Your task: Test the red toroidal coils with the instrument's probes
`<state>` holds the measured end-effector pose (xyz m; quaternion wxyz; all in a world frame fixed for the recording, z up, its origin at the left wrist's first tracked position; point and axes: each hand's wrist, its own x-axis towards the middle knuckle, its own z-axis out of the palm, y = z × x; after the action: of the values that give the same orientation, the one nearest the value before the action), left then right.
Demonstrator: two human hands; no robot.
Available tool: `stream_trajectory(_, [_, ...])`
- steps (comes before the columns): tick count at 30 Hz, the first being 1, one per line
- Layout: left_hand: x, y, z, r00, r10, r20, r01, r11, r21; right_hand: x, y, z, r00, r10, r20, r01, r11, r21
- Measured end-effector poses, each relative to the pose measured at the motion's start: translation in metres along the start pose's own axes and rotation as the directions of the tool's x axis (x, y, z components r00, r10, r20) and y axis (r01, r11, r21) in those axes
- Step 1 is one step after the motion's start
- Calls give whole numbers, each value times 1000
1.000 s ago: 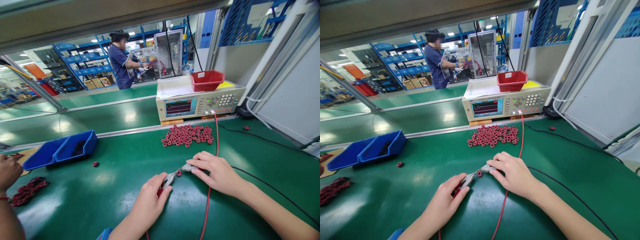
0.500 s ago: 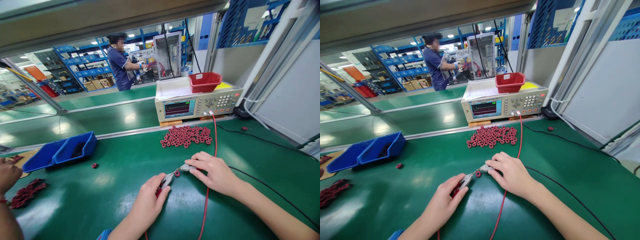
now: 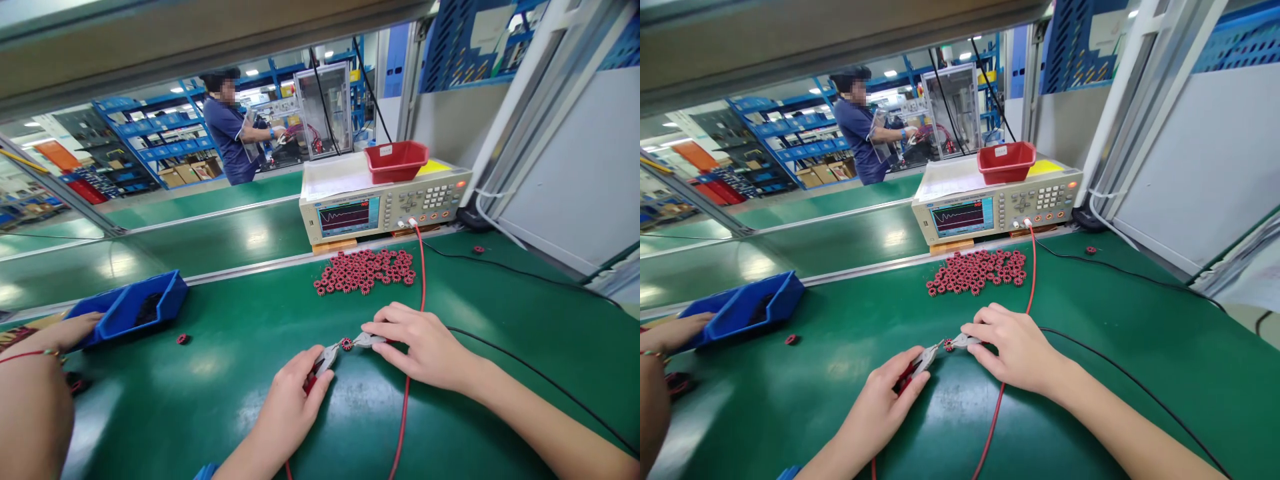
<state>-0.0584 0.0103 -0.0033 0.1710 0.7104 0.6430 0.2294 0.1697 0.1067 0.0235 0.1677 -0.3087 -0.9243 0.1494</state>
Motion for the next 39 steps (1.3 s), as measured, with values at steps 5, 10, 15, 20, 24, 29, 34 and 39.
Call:
stream_trajectory(5, [-1, -1, 0, 1000, 20, -11, -20, 1000, 1, 1, 0, 0, 1000, 2, 18, -2, 1000, -11])
stream_trajectory(10, [0, 0, 0, 999, 27, -28, -27, 1000, 12, 1, 0, 0, 1000, 12, 19, -12, 1000, -15])
stream_trajectory(15, [-1, 1, -1, 1000, 26, -6, -26, 1000, 3, 1, -2, -1, 1000, 6, 12, -6, 1000, -15])
stream_trajectory(20, [0, 1, -1, 999, 28, -17, -28, 1000, 8, 1, -2, -1, 1000, 3, 0, -3, 1000, -21])
stream_trajectory(24, [0, 1, -1, 1000, 24, -18, -23, 1000, 7, 2, -1, -1, 1000, 4, 9, -4, 1000, -22])
stream_trajectory(29, [0, 0, -1, 999, 29, -19, -29, 1000, 3, 2, -1, -1, 1000, 2, 8, -1, 1000, -13])
stream_trajectory(34, [0, -1, 0, 998, 41, -39, -41, 999, 1, 1, -2, -1, 1000, 5, 13, -5, 1000, 3])
stream_trajectory(39, [1, 0, -1, 997, 56, -55, -56, 998, 0, 2, -2, -1, 1000, 17, 10, -17, 1000, 0])
